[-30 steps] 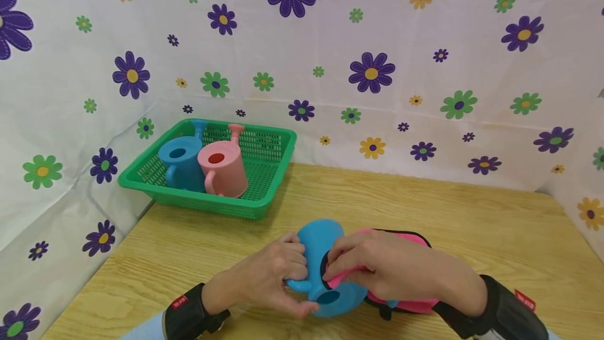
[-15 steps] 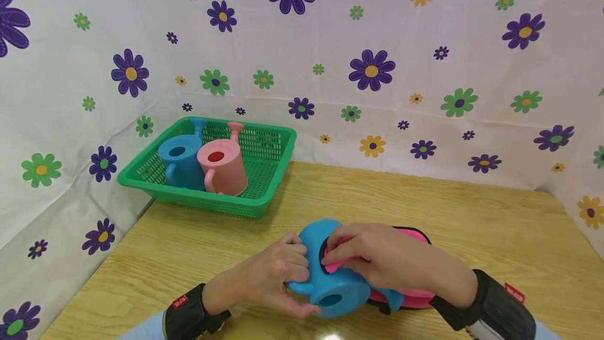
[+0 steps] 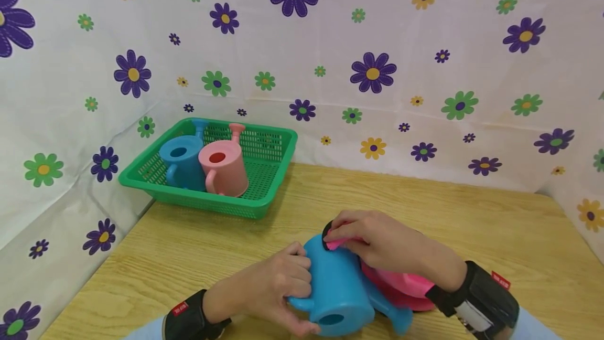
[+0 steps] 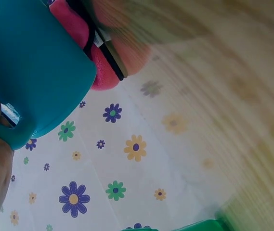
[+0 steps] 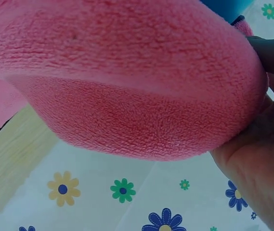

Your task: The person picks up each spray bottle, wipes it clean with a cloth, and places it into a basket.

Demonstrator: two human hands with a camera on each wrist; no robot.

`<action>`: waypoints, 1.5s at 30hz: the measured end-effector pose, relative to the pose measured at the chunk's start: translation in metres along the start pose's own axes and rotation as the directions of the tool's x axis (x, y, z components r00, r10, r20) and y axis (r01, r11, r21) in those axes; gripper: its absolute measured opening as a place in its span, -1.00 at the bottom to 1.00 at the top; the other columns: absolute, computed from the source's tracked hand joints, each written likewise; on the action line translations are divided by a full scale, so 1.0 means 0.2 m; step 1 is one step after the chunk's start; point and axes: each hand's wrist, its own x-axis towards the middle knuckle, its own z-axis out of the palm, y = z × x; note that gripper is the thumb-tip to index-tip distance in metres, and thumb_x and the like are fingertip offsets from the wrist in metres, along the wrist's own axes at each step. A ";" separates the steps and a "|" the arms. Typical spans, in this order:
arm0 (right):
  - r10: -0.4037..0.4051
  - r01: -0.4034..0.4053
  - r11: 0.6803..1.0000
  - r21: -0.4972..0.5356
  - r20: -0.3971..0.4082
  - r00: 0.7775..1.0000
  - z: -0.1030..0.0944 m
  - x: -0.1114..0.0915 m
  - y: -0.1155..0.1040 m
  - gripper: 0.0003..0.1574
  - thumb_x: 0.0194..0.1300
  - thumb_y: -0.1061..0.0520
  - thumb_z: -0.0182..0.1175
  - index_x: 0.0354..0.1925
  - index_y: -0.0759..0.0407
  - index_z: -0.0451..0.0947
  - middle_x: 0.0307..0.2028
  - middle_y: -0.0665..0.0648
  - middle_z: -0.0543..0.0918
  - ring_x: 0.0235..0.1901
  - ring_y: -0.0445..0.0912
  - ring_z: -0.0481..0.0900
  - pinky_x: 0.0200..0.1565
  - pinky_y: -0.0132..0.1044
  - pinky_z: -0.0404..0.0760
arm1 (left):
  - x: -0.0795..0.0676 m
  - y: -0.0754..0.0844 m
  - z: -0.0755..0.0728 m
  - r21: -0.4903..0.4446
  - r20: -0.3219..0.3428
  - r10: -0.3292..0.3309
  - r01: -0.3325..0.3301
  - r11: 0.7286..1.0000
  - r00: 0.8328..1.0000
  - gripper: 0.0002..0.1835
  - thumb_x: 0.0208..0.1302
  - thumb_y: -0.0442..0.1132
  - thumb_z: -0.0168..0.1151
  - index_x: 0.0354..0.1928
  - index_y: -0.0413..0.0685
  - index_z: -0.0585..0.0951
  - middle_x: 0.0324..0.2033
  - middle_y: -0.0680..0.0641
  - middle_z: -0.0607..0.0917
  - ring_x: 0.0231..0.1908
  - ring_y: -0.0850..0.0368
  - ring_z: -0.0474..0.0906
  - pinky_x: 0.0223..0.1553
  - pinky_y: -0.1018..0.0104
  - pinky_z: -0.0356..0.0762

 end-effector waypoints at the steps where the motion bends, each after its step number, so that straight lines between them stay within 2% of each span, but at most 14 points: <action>1: 0.000 0.000 1.000 -0.004 -0.007 1.000 0.00 0.00 0.01 -0.55 0.16 0.38 0.30 0.02 0.11 0.66 -0.02 0.10 0.65 -0.02 -0.04 0.59 -0.08 -0.04 0.70 | 0.00 0.00 0.00 -0.003 -0.003 0.003 -0.003 1.000 1.000 -0.41 0.03 0.17 0.36 -0.78 0.12 0.18 -0.77 0.18 0.22 -0.57 0.31 0.18 -0.26 0.30 0.22; 14: -0.004 0.004 1.000 0.004 -0.055 0.999 0.00 0.00 0.02 -0.58 0.17 0.38 0.30 0.01 0.12 0.66 -0.02 0.10 0.67 -0.02 -0.04 0.60 -0.08 -0.03 0.69 | 0.01 0.01 -0.01 -0.014 0.009 -0.019 0.019 1.000 1.000 -0.43 0.01 0.18 0.37 -0.78 0.13 0.21 -0.77 0.18 0.23 -0.57 0.32 0.20 -0.26 0.31 0.23; 21: -0.013 0.013 1.000 0.002 -0.029 0.999 -0.02 -0.02 -0.01 -0.58 0.19 0.35 0.29 0.03 0.08 0.66 0.00 0.08 0.66 -0.01 -0.05 0.59 -0.07 -0.01 0.69 | 0.01 -0.01 -0.03 0.012 -0.012 -0.022 0.022 1.000 1.000 -0.42 0.00 0.16 0.38 -0.78 0.11 0.21 -0.78 0.17 0.23 -0.57 0.31 0.20 -0.25 0.29 0.26; 30: -0.027 0.027 0.999 0.018 0.011 1.000 -0.04 -0.05 -0.07 -0.55 0.17 0.34 0.30 0.03 0.03 0.66 0.03 0.03 0.66 0.04 -0.07 0.57 -0.03 -0.01 0.67 | 0.01 -0.04 -0.05 -0.006 0.014 -0.082 0.083 0.997 0.996 -0.45 -0.02 0.13 0.42 -0.77 0.09 0.28 -0.79 0.15 0.31 -0.56 0.29 0.24 -0.25 0.30 0.27; 36: -0.098 0.097 0.995 0.011 0.011 0.995 -0.04 -0.06 -0.11 -0.50 0.13 0.39 0.32 0.04 0.05 0.64 0.02 0.06 0.66 0.03 -0.04 0.57 -0.07 0.02 0.68 | -0.01 -0.06 -0.05 -0.003 -0.009 -0.077 0.077 0.997 0.997 -0.43 -0.02 0.12 0.42 -0.79 0.08 0.24 -0.79 0.15 0.26 -0.57 0.29 0.21 -0.28 0.26 0.23; 45: -0.175 0.175 0.984 0.016 -0.008 0.985 -0.04 -0.07 -0.15 -0.43 0.04 0.42 0.36 0.01 0.00 0.66 -0.02 0.00 0.67 -0.01 -0.11 0.55 -0.13 -0.06 0.72 | -0.02 -0.07 -0.05 0.015 -0.031 -0.049 0.049 0.999 0.998 -0.40 -0.10 0.14 0.49 -0.80 0.07 0.26 -0.80 0.14 0.26 -0.58 0.27 0.22 -0.33 0.25 0.19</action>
